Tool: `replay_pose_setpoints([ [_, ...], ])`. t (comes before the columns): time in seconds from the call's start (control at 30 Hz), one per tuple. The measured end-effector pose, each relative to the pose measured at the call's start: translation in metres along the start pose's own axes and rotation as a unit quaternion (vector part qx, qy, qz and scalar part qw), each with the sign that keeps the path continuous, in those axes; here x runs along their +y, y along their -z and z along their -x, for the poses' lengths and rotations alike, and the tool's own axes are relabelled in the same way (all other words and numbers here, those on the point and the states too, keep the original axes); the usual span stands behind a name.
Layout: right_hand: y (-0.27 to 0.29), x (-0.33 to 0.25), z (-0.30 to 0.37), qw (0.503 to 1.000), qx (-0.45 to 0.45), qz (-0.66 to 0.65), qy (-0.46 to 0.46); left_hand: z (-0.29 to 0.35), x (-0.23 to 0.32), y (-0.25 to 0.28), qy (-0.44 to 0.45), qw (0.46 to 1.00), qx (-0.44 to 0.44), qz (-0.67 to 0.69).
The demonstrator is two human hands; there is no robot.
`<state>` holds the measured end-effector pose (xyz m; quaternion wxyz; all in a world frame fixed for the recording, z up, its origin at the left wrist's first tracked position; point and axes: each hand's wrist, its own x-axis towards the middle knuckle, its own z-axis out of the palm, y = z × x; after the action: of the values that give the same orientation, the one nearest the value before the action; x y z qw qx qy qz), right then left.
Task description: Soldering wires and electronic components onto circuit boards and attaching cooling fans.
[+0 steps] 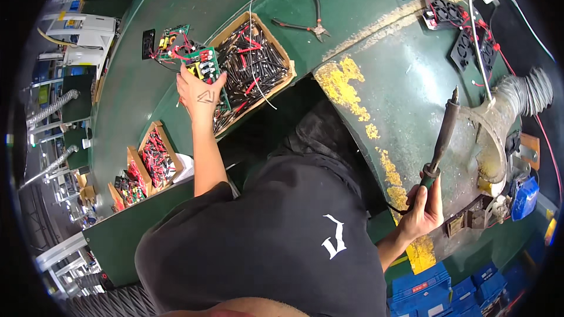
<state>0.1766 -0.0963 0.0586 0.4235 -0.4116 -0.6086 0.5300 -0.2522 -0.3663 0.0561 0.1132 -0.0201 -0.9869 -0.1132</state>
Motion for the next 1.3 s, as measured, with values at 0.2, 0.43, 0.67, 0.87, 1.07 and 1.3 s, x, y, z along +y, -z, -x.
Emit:
replay_pose_setpoints([
  [0.2,0.024,0.003,0.008,1.0,0.008,-0.029,0.001,-0.035,-0.023,0.019,0.067,0.912,-0.046,0.401],
  [0.43,0.047,0.012,0.015,0.999,0.0,-0.053,0.01,-0.006,0.001,0.125,0.121,0.701,-0.209,0.672],
  [0.67,0.069,0.017,0.022,0.996,0.046,-0.076,0.016,0.072,0.076,0.198,-0.159,0.693,-0.245,0.66],
  [0.87,0.101,0.028,0.045,0.981,0.137,-0.135,0.034,0.121,0.185,0.183,-0.303,0.596,-0.495,0.555],
  [1.07,0.14,0.036,0.073,0.955,0.257,-0.147,0.035,0.188,0.272,0.14,-0.326,0.428,-0.729,0.423],
  [1.3,0.168,0.037,0.088,0.951,0.288,-0.112,0.016,0.262,0.283,0.098,-0.529,0.606,-0.469,0.363],
])
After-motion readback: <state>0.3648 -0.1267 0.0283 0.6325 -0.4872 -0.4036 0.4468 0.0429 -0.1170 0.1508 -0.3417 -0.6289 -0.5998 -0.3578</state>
